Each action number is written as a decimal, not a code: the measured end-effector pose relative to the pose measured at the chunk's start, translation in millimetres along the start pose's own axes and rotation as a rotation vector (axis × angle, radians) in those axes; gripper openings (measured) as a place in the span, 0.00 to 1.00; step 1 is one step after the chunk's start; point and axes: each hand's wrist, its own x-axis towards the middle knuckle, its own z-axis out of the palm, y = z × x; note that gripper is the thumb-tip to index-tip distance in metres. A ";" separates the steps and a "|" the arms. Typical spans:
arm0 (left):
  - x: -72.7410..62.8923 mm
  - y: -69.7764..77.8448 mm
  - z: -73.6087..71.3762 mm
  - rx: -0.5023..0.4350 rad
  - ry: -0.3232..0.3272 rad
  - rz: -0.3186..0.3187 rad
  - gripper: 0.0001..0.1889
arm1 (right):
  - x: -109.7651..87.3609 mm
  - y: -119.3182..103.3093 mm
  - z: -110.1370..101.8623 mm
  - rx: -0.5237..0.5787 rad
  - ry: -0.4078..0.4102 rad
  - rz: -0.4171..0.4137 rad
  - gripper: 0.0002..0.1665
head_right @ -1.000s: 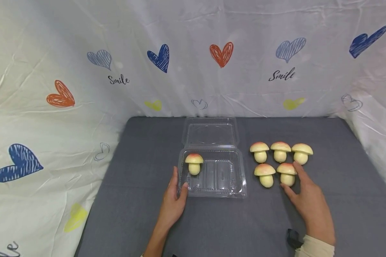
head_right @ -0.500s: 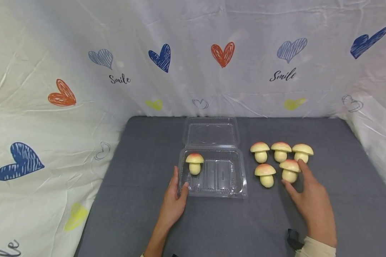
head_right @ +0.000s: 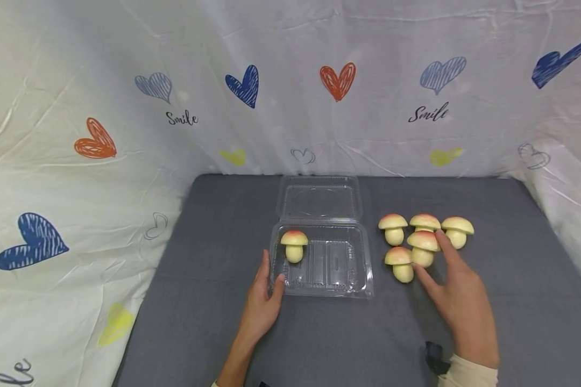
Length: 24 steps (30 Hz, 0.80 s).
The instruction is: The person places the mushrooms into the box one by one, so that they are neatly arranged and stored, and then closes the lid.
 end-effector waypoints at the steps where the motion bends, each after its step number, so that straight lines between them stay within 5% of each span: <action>1: -0.1 0.4 0.0 -0.001 -0.001 -0.001 0.39 | 0.5 -2.2 0.5 0.004 0.004 -0.010 0.55; 24: -0.4 1.4 -0.2 -0.014 -0.015 -0.010 0.39 | 12.2 -49.9 21.1 0.083 0.009 -0.175 0.52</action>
